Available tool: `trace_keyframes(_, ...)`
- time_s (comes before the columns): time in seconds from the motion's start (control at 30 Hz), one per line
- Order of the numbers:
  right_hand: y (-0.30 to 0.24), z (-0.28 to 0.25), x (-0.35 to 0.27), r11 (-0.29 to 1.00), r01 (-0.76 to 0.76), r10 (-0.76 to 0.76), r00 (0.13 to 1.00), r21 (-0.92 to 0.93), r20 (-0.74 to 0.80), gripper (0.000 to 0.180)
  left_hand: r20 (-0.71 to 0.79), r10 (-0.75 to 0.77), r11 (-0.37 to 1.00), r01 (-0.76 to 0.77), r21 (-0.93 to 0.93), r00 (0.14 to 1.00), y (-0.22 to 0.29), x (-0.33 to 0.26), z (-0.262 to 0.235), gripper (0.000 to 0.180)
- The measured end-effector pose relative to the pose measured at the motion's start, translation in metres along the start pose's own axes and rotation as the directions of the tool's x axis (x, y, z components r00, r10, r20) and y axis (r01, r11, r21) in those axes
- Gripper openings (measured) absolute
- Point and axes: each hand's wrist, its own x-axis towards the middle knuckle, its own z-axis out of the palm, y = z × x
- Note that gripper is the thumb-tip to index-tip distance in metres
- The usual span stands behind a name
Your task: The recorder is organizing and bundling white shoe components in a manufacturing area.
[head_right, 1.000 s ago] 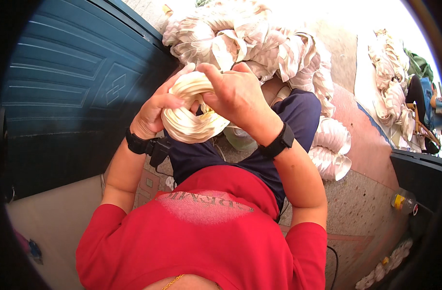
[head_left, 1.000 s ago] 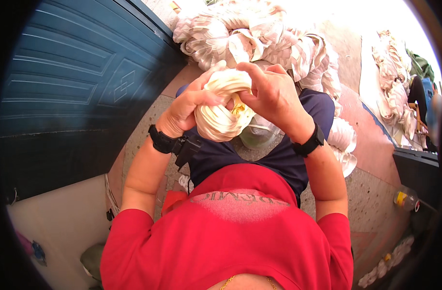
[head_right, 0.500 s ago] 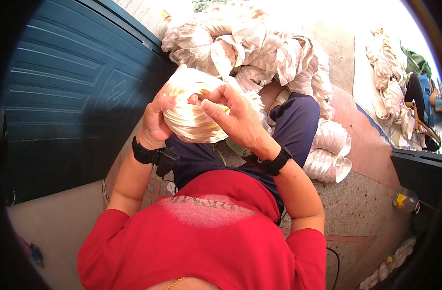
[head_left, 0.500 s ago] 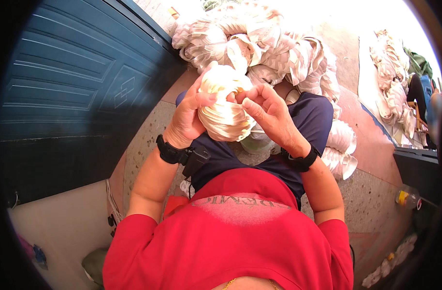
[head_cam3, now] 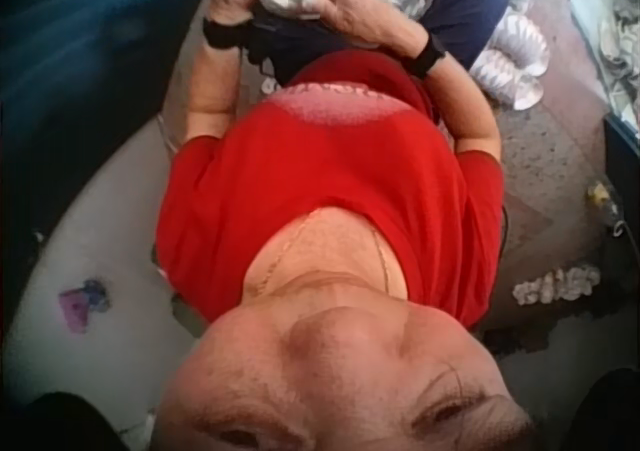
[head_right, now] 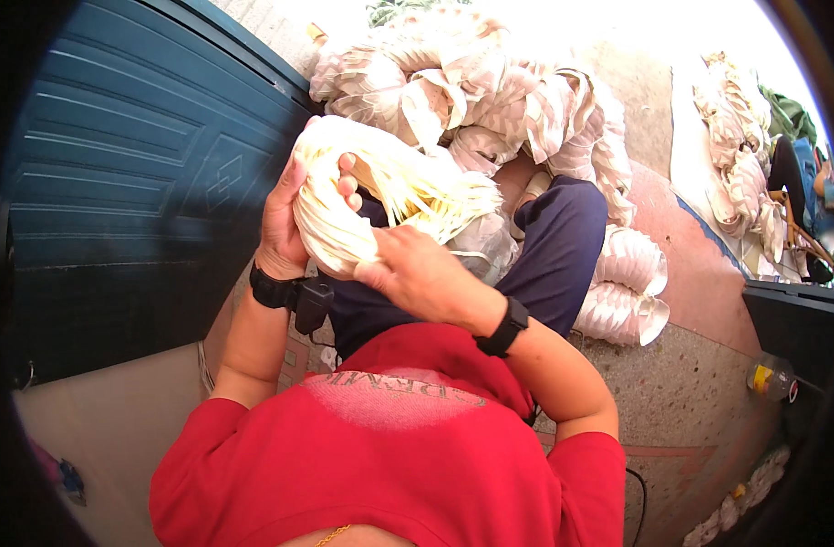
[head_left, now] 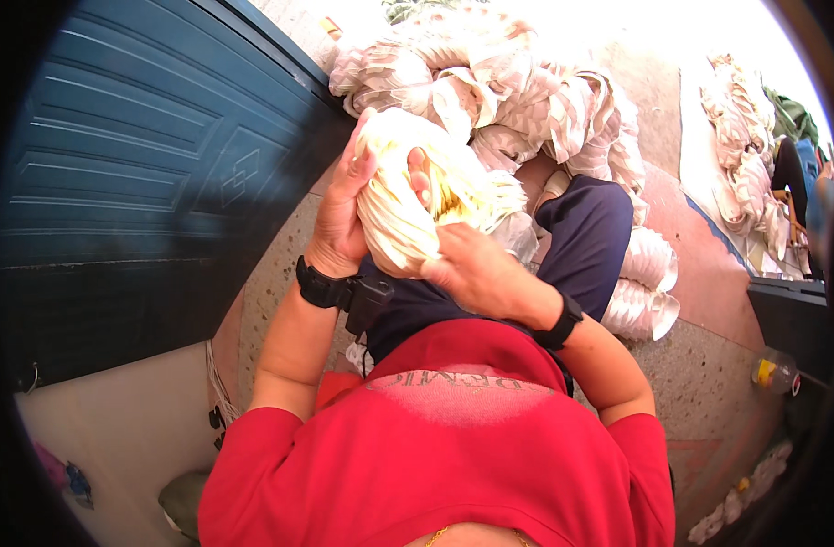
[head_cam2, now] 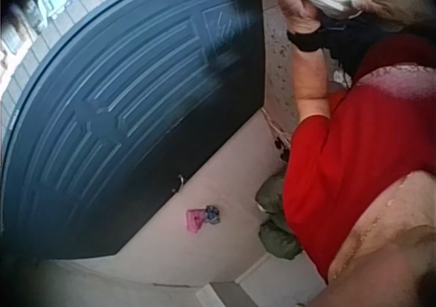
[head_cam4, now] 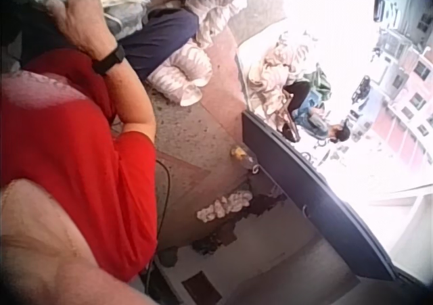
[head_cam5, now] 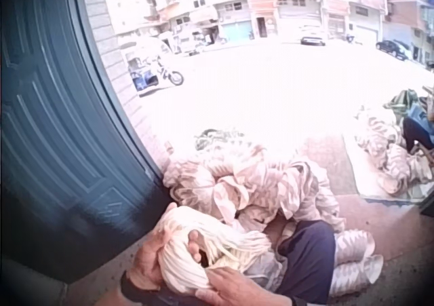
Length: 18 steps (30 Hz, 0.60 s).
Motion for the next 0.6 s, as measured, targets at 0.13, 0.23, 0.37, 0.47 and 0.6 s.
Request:
trace_keyframes(0.13,-0.003,-0.036,0.001,0.955,-0.144,0.22,0.93,0.26,-0.293,0.037,0.019,0.084,0.985,-0.086,0.149,0.996,-0.003,-0.001,-0.005,0.08)
trace_keyframes(0.23,-0.017,-0.033,0.009,0.843,-0.129,0.255,0.951,0.523,-0.176,0.042,0.041,0.067,0.953,-0.076,0.295,0.997,-0.009,-0.003,0.019,0.091)
trace_keyframes(0.37,0.029,-0.027,0.005,0.707,-0.231,0.247,0.966,0.668,0.073,0.058,0.161,0.081,0.671,-0.173,0.721,0.984,-0.016,0.0,0.035,0.105)
trace_keyframes(0.47,0.032,-0.025,0.017,0.496,-0.283,0.123,0.959,0.821,0.256,0.068,0.219,0.007,0.388,-0.204,0.899,0.976,-0.009,-0.004,0.036,0.106)
trace_keyframes(0.6,0.02,-0.023,0.025,0.42,-0.195,0.037,0.98,0.886,0.198,0.084,0.177,-0.087,0.279,-0.147,0.949,0.98,0.013,-0.007,0.057,0.082)
